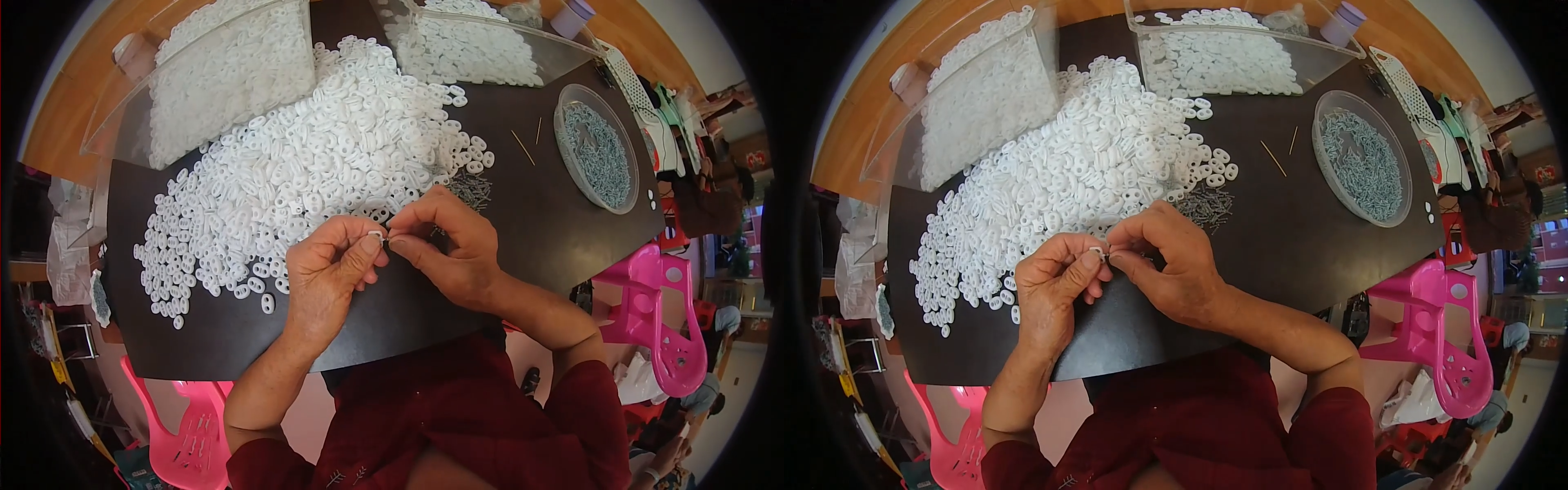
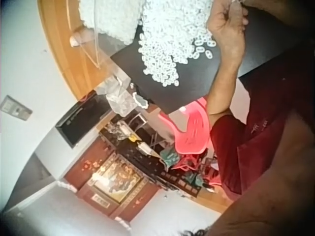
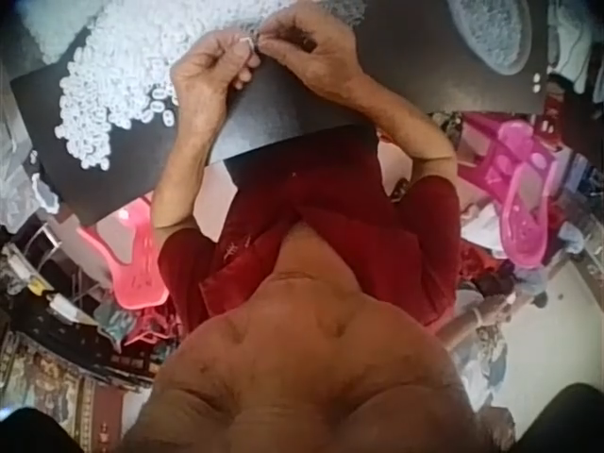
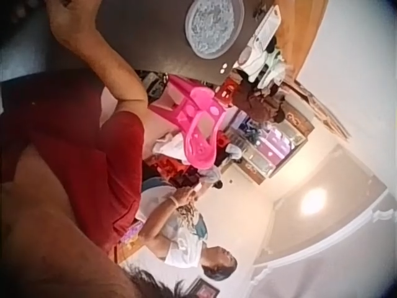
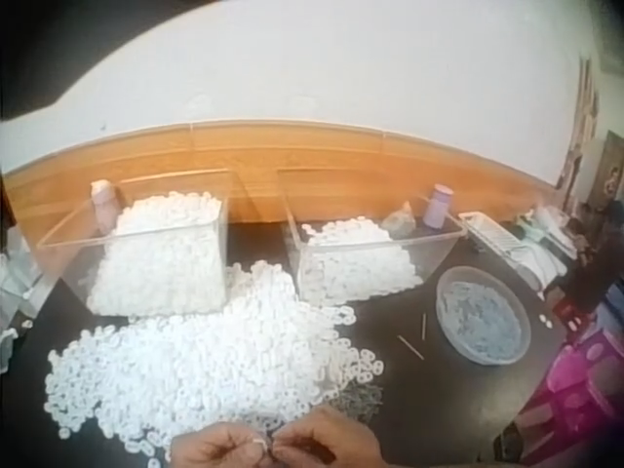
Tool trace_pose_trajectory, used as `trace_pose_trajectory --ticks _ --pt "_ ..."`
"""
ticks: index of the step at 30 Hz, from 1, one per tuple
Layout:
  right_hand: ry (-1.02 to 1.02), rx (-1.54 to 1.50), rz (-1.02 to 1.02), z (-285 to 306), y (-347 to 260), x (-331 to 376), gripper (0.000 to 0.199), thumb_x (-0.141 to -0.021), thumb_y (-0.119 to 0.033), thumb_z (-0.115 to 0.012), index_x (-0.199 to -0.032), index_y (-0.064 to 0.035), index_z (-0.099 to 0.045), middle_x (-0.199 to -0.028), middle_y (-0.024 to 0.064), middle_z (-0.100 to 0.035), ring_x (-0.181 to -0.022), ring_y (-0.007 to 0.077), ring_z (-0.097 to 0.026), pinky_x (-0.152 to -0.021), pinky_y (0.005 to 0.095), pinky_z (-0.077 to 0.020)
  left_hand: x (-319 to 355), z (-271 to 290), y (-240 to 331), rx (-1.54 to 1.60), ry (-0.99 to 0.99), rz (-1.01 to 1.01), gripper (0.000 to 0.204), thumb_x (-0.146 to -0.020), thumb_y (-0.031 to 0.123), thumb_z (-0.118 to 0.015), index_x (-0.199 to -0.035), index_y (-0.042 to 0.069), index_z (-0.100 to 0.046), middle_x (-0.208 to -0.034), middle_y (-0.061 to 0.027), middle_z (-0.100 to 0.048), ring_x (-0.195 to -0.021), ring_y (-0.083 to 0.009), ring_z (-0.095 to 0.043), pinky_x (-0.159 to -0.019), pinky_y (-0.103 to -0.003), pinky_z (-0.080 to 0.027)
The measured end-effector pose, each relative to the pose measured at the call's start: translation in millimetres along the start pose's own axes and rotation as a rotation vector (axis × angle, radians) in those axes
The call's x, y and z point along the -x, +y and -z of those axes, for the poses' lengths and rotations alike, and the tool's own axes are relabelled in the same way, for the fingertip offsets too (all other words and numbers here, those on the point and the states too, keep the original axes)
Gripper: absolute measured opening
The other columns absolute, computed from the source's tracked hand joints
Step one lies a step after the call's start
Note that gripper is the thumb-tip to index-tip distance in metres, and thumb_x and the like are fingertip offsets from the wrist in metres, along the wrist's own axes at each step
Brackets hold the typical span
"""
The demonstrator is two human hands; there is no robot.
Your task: Assembling small white plastic components by manually inserting metal rings into them.
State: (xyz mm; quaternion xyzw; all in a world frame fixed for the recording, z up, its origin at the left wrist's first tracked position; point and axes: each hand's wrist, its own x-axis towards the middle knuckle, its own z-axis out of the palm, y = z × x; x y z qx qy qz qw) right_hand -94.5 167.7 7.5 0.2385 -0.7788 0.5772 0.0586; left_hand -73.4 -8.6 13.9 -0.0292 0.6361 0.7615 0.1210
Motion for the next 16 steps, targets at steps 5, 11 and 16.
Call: trace_pose_trajectory --ticks 5,11,16 --pt "-0.001 -0.032 -0.031 -2.3 -0.5 0.8 0.02 -0.077 0.005 -0.067 -0.095 -0.0013 -0.062 -0.084 0.004 -0.057 -0.072 0.0097 -0.052 -0.066 0.023 -0.043 0.9 0.8 1.0 -0.014 0.0 -0.002 0.018 -0.091 0.018 -0.061 -0.098 0.001 -0.063 -0.074 -0.0006 -0.061 -0.061 -0.0032 -0.051 -0.053 -0.016 -0.041" --pt "-0.008 -0.085 -0.089 -2.9 0.0 2.8 0.02 -0.077 0.005 -0.068 -0.095 -0.0009 -0.062 -0.085 0.0037 -0.057 -0.075 0.0097 -0.053 -0.068 0.0228 -0.0431 1.7 -0.6 -1.9 -0.021 0.004 -0.025 0.018 -0.092 0.018 -0.061 -0.099 0.001 -0.063 -0.076 -0.0008 -0.062 -0.061 -0.0034 -0.051 -0.054 -0.017 -0.04" --pt "-0.015 -0.11 -0.136 -3.0 0.3 3.8 0.02 -0.078 0.003 -0.068 -0.097 -0.0022 -0.063 -0.087 0.0038 -0.058 -0.077 0.0106 -0.054 -0.07 0.0237 -0.044 1.9 -1.1 -6.7 -0.033 0.0 -0.077 0.019 -0.091 0.016 -0.061 -0.102 0.001 -0.064 -0.077 -0.0013 -0.062 -0.063 -0.0045 -0.051 -0.055 -0.017 -0.042"
